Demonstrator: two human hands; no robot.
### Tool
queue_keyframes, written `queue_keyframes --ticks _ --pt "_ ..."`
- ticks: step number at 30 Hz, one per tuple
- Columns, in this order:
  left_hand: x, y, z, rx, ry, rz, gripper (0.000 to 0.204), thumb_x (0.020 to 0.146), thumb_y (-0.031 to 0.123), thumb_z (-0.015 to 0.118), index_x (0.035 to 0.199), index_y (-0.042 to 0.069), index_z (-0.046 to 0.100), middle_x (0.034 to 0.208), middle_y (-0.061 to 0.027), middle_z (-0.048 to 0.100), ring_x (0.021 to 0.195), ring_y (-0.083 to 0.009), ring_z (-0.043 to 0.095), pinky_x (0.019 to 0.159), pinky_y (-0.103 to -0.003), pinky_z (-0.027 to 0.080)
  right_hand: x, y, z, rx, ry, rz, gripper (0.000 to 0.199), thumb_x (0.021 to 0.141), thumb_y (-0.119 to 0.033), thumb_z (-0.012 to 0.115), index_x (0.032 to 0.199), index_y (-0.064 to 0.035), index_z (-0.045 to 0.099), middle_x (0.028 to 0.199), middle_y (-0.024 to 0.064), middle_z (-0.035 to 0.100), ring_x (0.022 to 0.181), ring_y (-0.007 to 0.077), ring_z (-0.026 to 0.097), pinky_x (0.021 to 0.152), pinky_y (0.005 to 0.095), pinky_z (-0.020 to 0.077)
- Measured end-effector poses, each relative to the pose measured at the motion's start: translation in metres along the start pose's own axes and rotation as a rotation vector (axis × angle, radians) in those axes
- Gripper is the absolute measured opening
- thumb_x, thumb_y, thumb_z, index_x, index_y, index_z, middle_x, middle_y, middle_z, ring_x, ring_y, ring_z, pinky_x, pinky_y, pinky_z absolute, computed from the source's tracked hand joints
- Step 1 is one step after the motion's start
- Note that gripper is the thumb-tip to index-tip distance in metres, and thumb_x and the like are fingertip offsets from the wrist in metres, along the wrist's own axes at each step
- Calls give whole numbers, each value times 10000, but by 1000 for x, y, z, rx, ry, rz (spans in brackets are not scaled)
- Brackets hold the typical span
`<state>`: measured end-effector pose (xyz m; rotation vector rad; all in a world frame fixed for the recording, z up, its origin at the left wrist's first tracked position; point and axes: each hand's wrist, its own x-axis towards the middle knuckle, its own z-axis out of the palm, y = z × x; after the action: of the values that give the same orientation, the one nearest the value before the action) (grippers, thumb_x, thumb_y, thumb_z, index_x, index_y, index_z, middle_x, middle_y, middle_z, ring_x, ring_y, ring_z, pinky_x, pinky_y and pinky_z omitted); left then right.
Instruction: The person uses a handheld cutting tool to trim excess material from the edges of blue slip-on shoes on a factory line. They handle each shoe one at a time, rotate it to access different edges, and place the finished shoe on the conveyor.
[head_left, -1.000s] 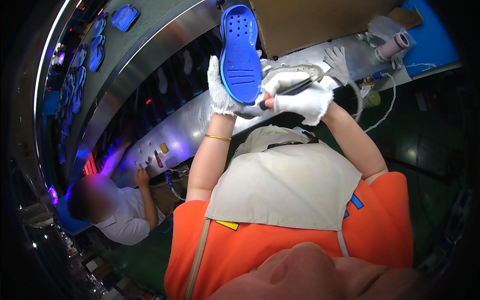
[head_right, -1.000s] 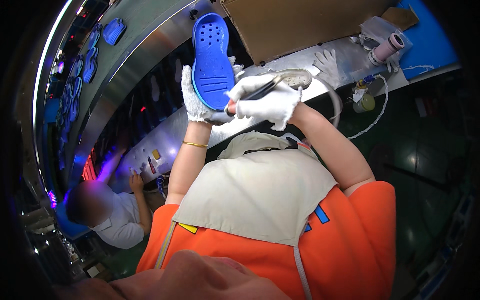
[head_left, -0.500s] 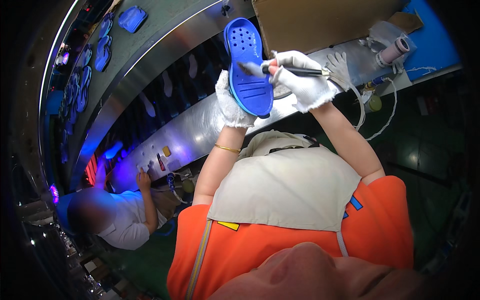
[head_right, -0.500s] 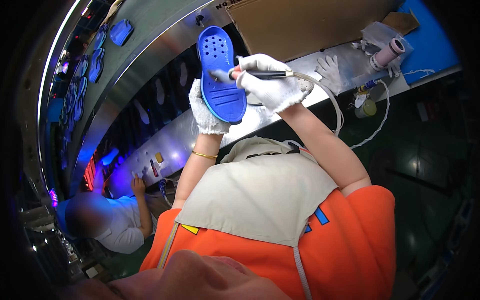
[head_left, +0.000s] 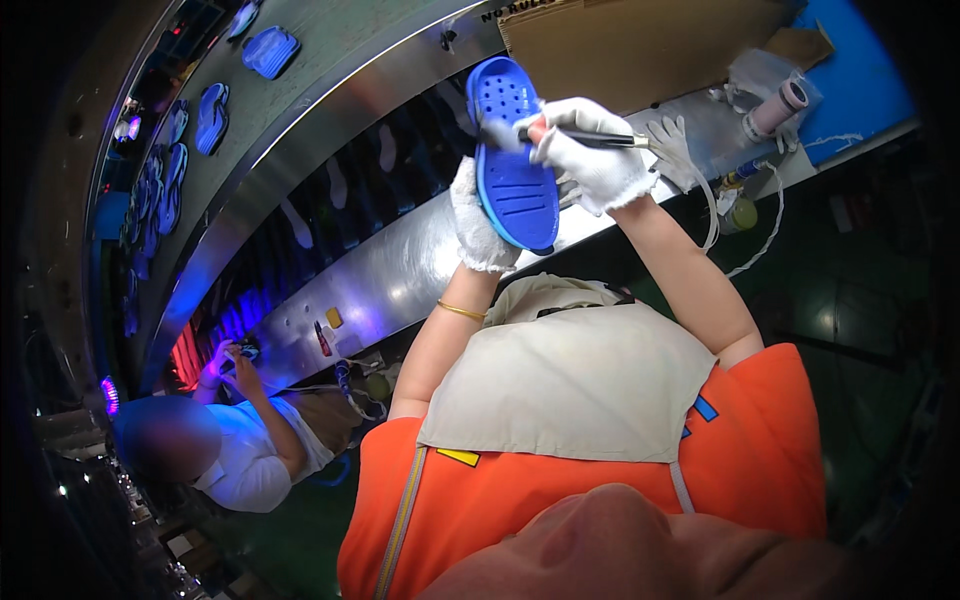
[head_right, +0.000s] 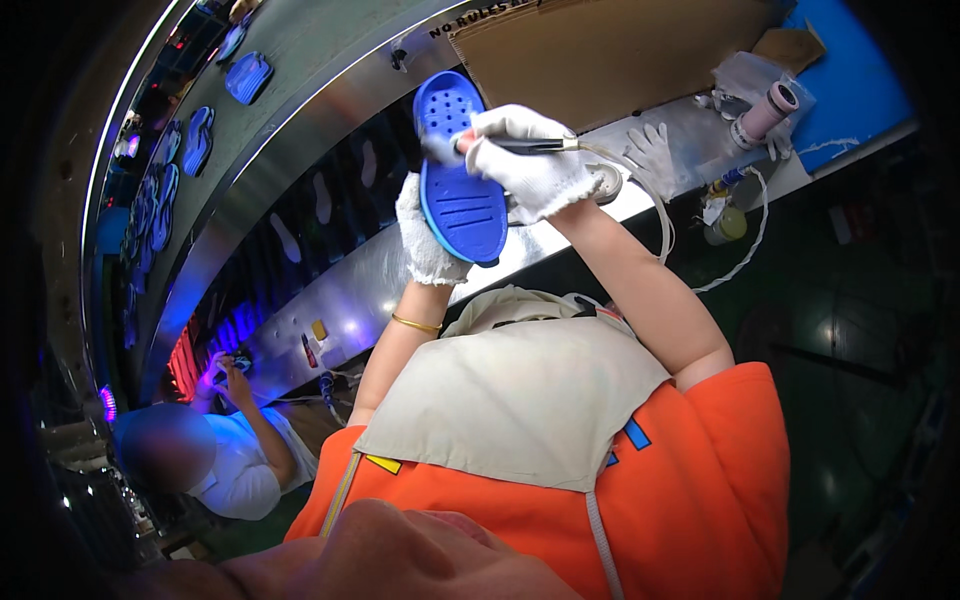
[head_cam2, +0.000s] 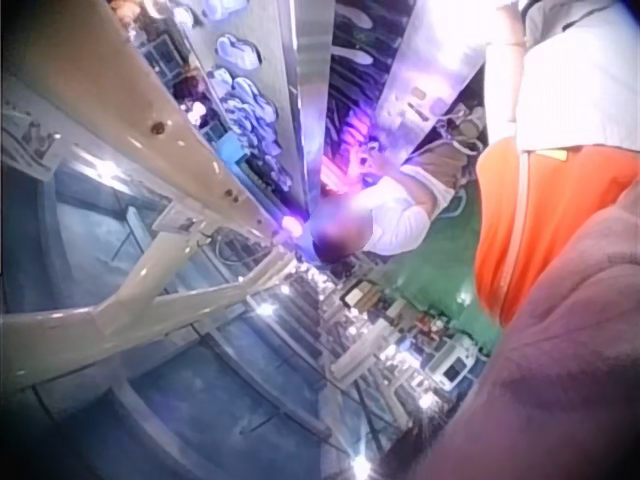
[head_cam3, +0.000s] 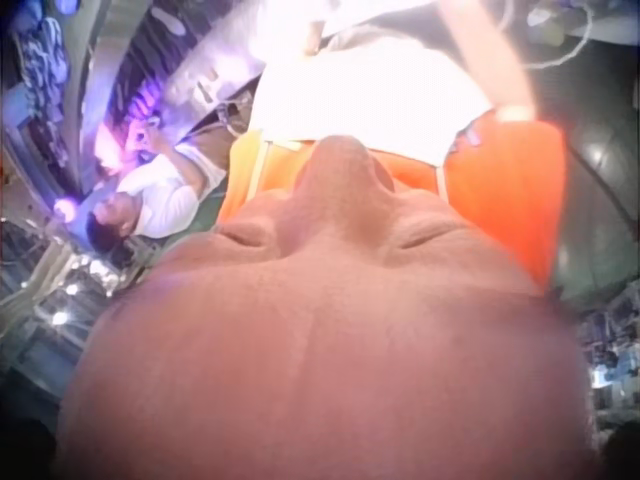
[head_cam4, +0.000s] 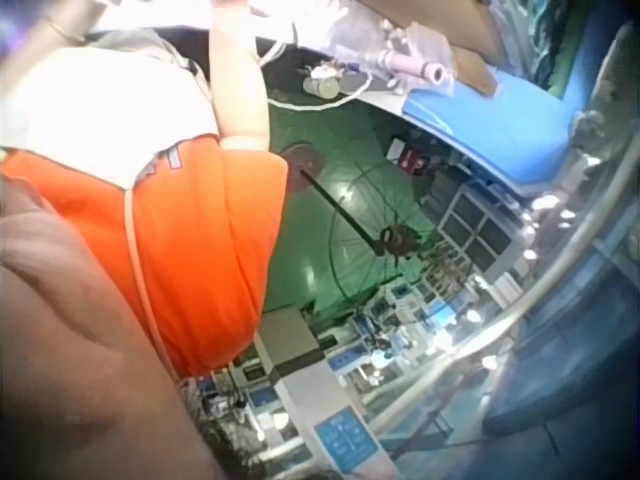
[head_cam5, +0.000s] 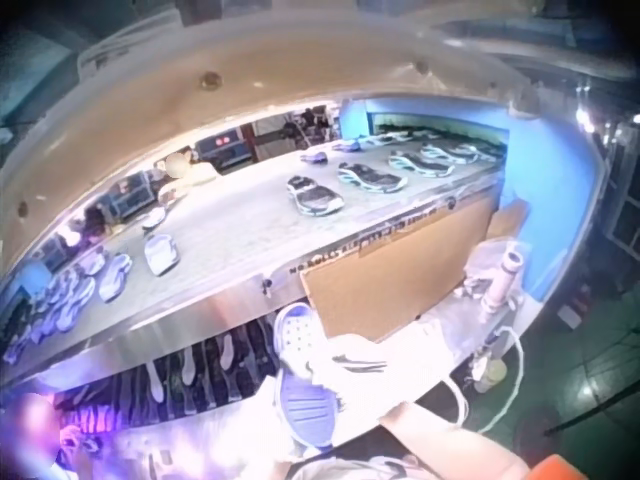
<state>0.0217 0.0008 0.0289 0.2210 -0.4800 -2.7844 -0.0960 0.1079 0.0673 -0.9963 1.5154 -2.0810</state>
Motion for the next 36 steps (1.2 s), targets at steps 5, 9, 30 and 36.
queue_keyframes --ticks 5,9,30,36 --pt "-2 5 2 137 -1 -10 586 941 522 361 1305 87 508 1216 -140 599 1050 -289 613 942 -425 488 12 6 -12 224 173 152 93 863 -53 655 946 -17 635 870 63 668 749 108 638 722 257 527" --pt "3 12 1 179 68 60 602 941 535 359 1305 79 508 1217 -142 598 1045 -285 615 944 -420 487 -4 -4 -17 60 -207 135 141 849 34 637 980 -11 612 1002 125 677 862 137 649 801 290 540" --pt "133 142 75 117 -372 87 766 958 554 251 1459 -8 114 1500 -245 174 1357 -428 272 1100 -553 288 -24 -67 -46 -346 -91 -437 245 762 164 636 945 2 621 1069 149 638 952 174 628 820 258 517" --pt "105 120 105 732 -106 337 573 980 288 463 1373 -95 299 1293 -305 468 1130 -455 531 978 -500 466 -42 -46 -59 -408 20 -309 233 765 122 661 946 -21 629 1060 118 654 939 162 628 834 278 501"
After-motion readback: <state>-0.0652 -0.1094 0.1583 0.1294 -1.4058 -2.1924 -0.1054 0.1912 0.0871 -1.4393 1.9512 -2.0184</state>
